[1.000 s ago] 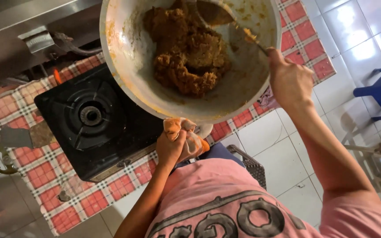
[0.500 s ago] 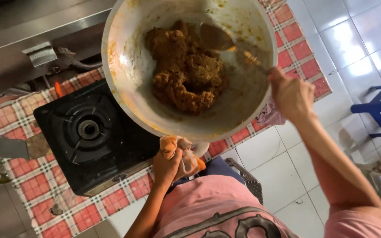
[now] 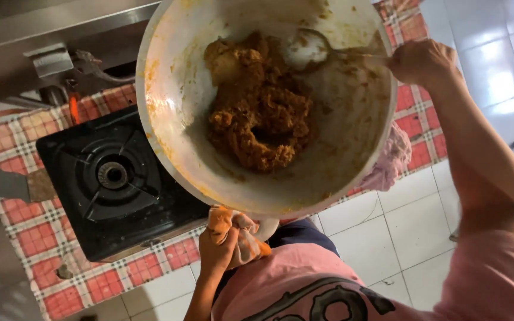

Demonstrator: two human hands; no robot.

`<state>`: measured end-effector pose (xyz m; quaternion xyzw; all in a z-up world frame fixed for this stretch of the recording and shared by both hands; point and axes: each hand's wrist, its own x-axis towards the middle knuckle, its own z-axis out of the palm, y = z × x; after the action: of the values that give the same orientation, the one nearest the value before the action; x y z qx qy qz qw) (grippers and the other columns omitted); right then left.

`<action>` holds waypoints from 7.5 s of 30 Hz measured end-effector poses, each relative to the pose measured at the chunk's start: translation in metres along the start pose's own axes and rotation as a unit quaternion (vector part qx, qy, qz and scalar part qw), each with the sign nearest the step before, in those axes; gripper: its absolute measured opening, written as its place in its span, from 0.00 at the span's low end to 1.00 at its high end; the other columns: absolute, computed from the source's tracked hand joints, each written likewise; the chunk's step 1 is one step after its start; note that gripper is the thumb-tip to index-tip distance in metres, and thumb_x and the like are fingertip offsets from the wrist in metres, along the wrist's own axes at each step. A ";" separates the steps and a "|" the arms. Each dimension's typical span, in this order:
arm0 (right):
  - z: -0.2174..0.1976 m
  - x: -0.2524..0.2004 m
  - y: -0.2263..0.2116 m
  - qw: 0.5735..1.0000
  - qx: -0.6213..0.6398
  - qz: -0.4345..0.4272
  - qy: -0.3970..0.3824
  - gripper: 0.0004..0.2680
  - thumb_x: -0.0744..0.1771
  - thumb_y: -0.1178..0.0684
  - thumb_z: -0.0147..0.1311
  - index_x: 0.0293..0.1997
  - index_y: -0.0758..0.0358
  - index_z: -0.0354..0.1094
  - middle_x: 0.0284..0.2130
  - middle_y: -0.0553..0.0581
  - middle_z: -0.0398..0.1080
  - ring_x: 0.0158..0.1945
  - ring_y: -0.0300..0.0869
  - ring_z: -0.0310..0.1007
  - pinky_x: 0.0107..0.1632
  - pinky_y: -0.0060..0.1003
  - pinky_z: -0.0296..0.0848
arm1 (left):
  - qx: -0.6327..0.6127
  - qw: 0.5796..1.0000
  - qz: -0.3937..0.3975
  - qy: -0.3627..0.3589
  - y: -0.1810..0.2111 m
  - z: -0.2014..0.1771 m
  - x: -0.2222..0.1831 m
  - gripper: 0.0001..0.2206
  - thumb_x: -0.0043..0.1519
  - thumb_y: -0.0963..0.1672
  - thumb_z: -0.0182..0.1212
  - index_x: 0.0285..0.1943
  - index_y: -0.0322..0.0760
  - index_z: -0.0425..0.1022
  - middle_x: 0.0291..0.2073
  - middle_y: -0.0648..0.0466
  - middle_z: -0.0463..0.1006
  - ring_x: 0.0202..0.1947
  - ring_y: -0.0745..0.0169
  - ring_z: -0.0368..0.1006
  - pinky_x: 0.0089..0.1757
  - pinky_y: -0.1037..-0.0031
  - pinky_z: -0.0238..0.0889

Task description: Stirring a thick brown paste in a large wok using a metal spatula on a portable gas stove.

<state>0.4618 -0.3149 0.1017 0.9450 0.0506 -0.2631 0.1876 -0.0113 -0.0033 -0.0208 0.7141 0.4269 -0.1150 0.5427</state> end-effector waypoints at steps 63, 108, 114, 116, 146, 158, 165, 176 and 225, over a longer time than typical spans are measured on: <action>0.013 -0.152 -0.089 0.899 -0.099 -0.097 0.416 0.15 0.64 0.56 0.52 0.54 0.42 0.70 0.31 0.50 0.74 0.35 0.48 0.78 0.30 0.42 0.75 | 0.093 0.995 0.030 0.023 0.010 0.001 0.012 0.23 0.48 0.57 0.64 0.39 0.37 0.83 0.33 0.43 0.85 0.40 0.44 0.81 0.42 0.60 0.71; 0.045 -0.264 -0.054 0.962 -0.118 -0.014 0.244 0.10 0.74 0.49 0.39 0.42 0.45 0.71 0.27 0.57 0.79 0.31 0.59 0.82 0.33 0.56 0.73 | 0.143 0.990 -0.006 -0.001 0.020 -0.003 -0.001 0.23 0.48 0.59 0.62 0.39 0.43 0.82 0.36 0.46 0.84 0.48 0.43 0.80 0.52 0.54 0.72; 0.025 -0.239 -0.030 0.982 -0.164 0.071 0.056 0.11 0.75 0.54 0.34 0.46 0.55 0.69 0.27 0.51 0.82 0.31 0.50 0.84 0.31 0.39 0.74 | 0.105 0.994 0.016 -0.029 0.030 -0.011 -0.008 0.18 0.50 0.56 0.59 0.35 0.43 0.79 0.29 0.54 0.84 0.35 0.53 0.81 0.36 0.63 0.70; 0.043 -0.216 -0.020 0.984 -0.162 0.062 0.030 0.19 0.79 0.46 0.28 0.33 0.51 0.64 0.17 0.40 0.59 0.19 0.32 0.61 0.22 0.29 0.64 | 0.071 0.996 0.020 -0.041 0.035 -0.013 -0.011 0.12 0.52 0.52 0.60 0.29 0.43 0.75 0.22 0.57 0.80 0.28 0.59 0.78 0.33 0.67 0.67; 0.093 -0.271 -0.022 0.828 -0.115 0.031 0.547 0.05 0.76 0.37 0.61 0.46 0.30 0.71 0.29 0.36 0.73 0.40 0.32 0.81 0.41 0.30 0.78 | 0.104 0.990 0.084 0.051 0.014 0.007 0.000 0.16 0.50 0.53 0.65 0.28 0.37 0.80 0.26 0.43 0.82 0.39 0.41 0.81 0.42 0.56 0.74; 0.215 -0.216 -0.107 0.942 -0.013 -0.071 0.329 0.07 0.70 0.49 0.43 0.51 0.45 0.67 0.24 0.48 0.74 0.24 0.49 0.79 0.25 0.52 0.74 | 0.098 0.994 0.042 -0.011 0.019 -0.006 0.002 0.22 0.47 0.58 0.66 0.39 0.43 0.83 0.37 0.47 0.85 0.49 0.41 0.79 0.51 0.56 0.72; 0.161 -0.276 -0.102 0.935 0.003 -0.006 0.354 0.04 0.72 0.43 0.47 0.43 0.44 0.63 0.23 0.49 0.72 0.24 0.51 0.78 0.26 0.48 0.75 | 0.123 0.992 0.021 -0.032 0.027 -0.010 -0.006 0.24 0.50 0.58 0.63 0.43 0.39 0.82 0.39 0.44 0.84 0.50 0.42 0.78 0.52 0.56 0.71; 0.138 -0.277 -0.099 0.942 -0.067 -0.043 0.327 0.06 0.72 0.54 0.40 0.51 0.47 0.64 0.28 0.50 0.76 0.29 0.52 0.81 0.32 0.55 0.75 | 0.122 0.991 0.053 -0.020 0.024 -0.009 -0.009 0.22 0.51 0.56 0.64 0.39 0.37 0.82 0.35 0.43 0.84 0.47 0.41 0.80 0.49 0.56 0.73; 0.107 -0.117 -0.093 0.968 0.040 -0.200 0.144 0.22 0.71 0.23 0.31 0.41 0.42 0.71 0.22 0.61 0.75 0.31 0.59 0.81 0.38 0.48 0.76 | 0.085 0.995 -0.057 -0.001 0.041 -0.002 -0.014 0.22 0.49 0.54 0.68 0.37 0.29 0.80 0.33 0.38 0.83 0.46 0.34 0.80 0.52 0.52 0.71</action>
<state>0.2926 -0.2695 0.0466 0.9503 0.2543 -0.1586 0.0843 0.0094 -0.0103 0.0162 0.7320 0.4549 -0.1820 0.4734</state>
